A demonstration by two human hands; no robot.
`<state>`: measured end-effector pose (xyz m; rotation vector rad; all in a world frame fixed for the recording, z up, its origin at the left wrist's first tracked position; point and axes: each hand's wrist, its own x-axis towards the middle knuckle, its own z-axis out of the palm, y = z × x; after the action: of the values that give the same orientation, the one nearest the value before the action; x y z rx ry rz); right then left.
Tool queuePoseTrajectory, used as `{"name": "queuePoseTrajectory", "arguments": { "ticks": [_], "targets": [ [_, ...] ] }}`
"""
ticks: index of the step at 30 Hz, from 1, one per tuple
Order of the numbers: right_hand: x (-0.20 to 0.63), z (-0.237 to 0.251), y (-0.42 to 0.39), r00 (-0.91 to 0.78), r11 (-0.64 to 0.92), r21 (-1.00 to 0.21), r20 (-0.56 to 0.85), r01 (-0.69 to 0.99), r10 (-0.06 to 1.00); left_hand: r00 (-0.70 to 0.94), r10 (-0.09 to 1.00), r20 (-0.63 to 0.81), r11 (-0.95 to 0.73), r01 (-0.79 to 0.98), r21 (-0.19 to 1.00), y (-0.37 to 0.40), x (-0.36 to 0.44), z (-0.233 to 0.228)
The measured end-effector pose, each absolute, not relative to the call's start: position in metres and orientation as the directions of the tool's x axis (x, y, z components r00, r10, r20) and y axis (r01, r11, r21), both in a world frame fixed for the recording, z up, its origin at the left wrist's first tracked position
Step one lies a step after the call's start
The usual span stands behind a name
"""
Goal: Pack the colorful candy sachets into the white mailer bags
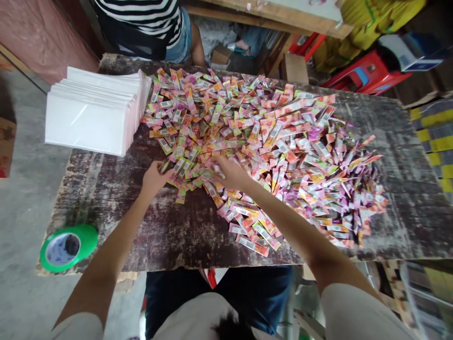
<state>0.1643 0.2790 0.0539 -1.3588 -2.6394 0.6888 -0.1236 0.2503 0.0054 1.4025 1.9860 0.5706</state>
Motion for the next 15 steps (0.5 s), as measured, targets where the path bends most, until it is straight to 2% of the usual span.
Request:
{"name": "queuePoseTrajectory", "arguments": {
  "ticks": [3, 6, 8, 11, 13, 15],
  "targets": [
    [0.134, 0.044, 0.263, -0.68, 0.614, -0.305, -0.209, 0.728, 0.703, -0.161, 0.945, -0.284, 0.287, 0.826, 0.485, 0.266, -0.108, 0.0],
    [0.125, 0.037, 0.255, -0.716, 0.673, -0.244, -0.258, 0.698, 0.648, -0.123, 0.942, -0.313, 0.261, 0.856, 0.446, 0.265, -0.117, -0.002],
    [0.137, 0.039, 0.259, -0.722, 0.661, -0.311, -0.151, 0.683, 0.675, -0.188, 0.95, -0.249, 0.296, 0.795, 0.529, 0.26, -0.136, -0.001],
    [0.17, 0.048, 0.282, -0.524, 0.458, -0.494, 0.006, 0.738, 0.851, -0.307, 0.927, -0.217, 0.358, 0.546, 0.757, 0.261, -0.157, 0.006],
    [0.188, 0.052, 0.309, -0.335, 0.264, -0.575, -0.019, 0.774, 0.942, -0.294, 0.928, -0.228, 0.333, 0.383, 0.862, 0.276, -0.151, 0.013],
    [0.193, 0.052, 0.335, -0.213, 0.134, -0.577, -0.071, 0.806, 0.975, -0.197, 0.968, -0.157, 0.221, 0.365, 0.904, 0.304, -0.125, 0.022]
  ]
}}
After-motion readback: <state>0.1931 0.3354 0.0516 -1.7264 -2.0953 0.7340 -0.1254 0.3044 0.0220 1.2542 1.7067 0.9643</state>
